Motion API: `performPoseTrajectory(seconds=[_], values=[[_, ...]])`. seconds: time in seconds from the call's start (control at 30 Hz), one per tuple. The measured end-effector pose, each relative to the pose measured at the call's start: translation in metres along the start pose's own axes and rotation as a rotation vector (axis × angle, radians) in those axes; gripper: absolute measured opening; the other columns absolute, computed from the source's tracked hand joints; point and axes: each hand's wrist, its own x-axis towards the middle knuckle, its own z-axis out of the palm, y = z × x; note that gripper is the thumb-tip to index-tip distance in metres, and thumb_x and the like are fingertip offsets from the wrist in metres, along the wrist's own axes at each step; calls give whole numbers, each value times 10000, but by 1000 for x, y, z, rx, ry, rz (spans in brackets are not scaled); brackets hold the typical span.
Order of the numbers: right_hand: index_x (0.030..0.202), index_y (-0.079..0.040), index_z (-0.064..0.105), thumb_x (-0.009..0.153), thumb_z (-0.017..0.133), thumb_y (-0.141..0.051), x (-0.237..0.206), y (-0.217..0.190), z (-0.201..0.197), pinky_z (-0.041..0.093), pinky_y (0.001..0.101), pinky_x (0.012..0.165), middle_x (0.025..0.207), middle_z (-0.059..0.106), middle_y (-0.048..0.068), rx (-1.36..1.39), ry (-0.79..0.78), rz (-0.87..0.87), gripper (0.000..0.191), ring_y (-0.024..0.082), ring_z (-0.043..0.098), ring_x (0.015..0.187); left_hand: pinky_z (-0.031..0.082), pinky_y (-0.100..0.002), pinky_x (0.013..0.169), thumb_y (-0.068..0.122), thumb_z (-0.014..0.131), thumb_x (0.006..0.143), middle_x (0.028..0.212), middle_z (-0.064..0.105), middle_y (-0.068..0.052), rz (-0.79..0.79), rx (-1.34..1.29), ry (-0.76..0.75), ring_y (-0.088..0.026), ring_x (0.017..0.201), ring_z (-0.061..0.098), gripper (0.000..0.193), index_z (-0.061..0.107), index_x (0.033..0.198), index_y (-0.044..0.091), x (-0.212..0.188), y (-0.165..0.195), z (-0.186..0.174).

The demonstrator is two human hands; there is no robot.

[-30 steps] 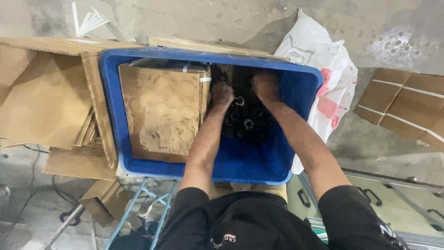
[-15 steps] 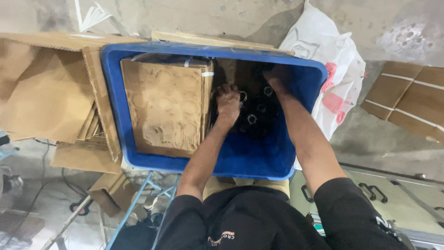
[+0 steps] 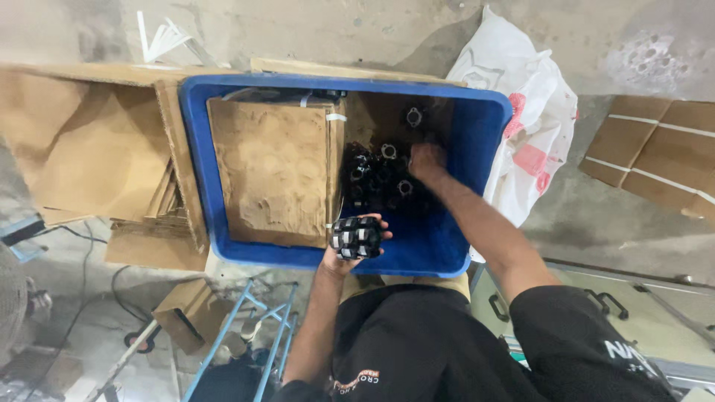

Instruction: The person unwraps plastic film from small black mechanical components in a blue bin, then carries them to a multi-station machine and fits each component onto the machine's spindles, using scissors at times to help with the parts. They repeat this cycle, moving between the bin and the machine.

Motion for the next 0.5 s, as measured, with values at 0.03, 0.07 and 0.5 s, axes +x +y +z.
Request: performPoseTrajectory(seconds=[0.03, 0.07, 0.5], values=[[948, -70, 784, 779, 727, -214, -11, -3, 6, 583, 526, 772, 1027, 722, 224, 8, 24, 32, 229, 415, 706, 948, 602, -508, 934, 353, 655, 981, 1379, 609, -223, 53, 33, -82, -414, 1264, 626, 643, 481, 1469, -27, -4, 1, 0], [997, -65, 782, 820, 720, -253, -21, -6, 11, 579, 507, 855, 1081, 727, 222, 54, -25, 106, 266, 400, 710, 1007, 599, -497, 946, 369, 648, 971, 1414, 593, -223, 107, 66, -167, -423, 1286, 618, 675, 461, 1488, -23, -8, 3, 0], [1258, -21, 600, 796, 728, -119, -83, 0, -1, 572, 500, 876, 1232, 643, 224, 92, 149, -50, 489, 399, 676, 1074, 601, -603, 879, 437, 550, 1000, 1433, 510, -296, 97, -46, -130, -455, 1291, 561, 687, 446, 1451, -69, -52, 27, 19]])
